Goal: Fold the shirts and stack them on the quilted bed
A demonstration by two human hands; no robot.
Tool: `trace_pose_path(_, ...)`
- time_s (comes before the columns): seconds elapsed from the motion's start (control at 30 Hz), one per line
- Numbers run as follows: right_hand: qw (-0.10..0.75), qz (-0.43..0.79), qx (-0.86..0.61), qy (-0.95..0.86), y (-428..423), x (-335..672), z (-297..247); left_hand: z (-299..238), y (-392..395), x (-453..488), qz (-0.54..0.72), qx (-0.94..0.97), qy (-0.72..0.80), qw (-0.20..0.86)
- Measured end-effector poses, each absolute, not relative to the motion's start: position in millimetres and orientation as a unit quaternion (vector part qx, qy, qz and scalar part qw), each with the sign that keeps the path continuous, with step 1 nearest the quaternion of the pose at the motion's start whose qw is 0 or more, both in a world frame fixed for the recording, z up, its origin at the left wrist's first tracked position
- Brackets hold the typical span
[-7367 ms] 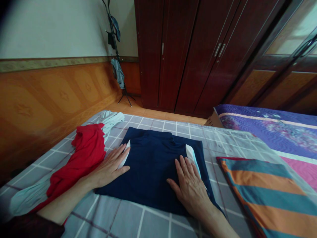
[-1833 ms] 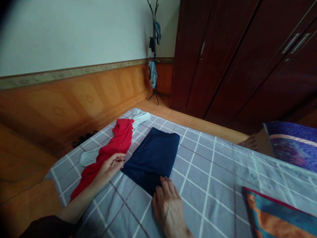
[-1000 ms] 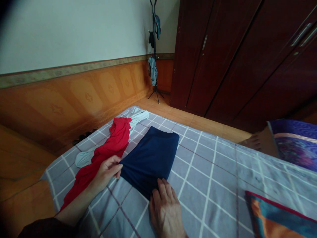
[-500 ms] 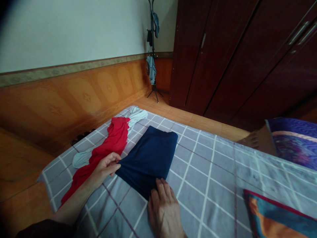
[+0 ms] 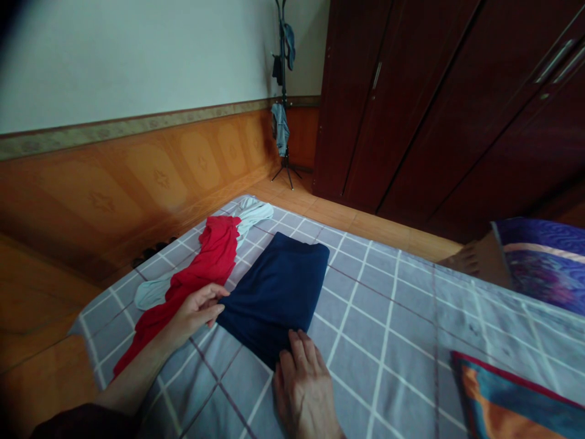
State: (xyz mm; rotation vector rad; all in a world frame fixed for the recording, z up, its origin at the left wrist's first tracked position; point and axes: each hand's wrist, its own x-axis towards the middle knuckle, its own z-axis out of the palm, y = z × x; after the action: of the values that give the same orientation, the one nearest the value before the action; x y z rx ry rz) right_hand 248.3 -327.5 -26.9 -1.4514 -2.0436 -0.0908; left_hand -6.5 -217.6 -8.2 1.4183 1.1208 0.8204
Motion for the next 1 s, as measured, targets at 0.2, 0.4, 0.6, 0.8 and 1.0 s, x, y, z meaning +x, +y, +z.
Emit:
trace_pose_path(0.2, 0.317, -0.045, -0.548, -0.773, -326.9, 248.3, -27.2, 4.6, -214.2, -6.1, 0.286, 0.612, 0.498, 0.544)
trace_pose_path(0.4, 0.323, -0.035, -0.547, -0.772, -327.2, 247.5, -27.7, -5.3, -214.1, -8.0, 0.303, 0.623, 0.510, 0.511)
trace_pose_path(0.6, 0.317, -0.036, -0.544, -0.776, -327.9, 247.7, -26.0, -2.5, -212.2, -11.8, 0.310, 0.606, 0.510, 0.525)
trace_pose_path(0.8, 0.314, -0.033, -0.538, -0.782, -326.9, 249.3, -22.2, 2.8, -211.4, -20.7, 0.308, 0.570, 0.484, 0.589)
trace_pose_path(1.0, 0.310, -0.008, -0.538, -0.784, -326.5, 249.1, -18.8, -6.1, -210.3, -22.0, 0.311, 0.534, 0.480, 0.623)
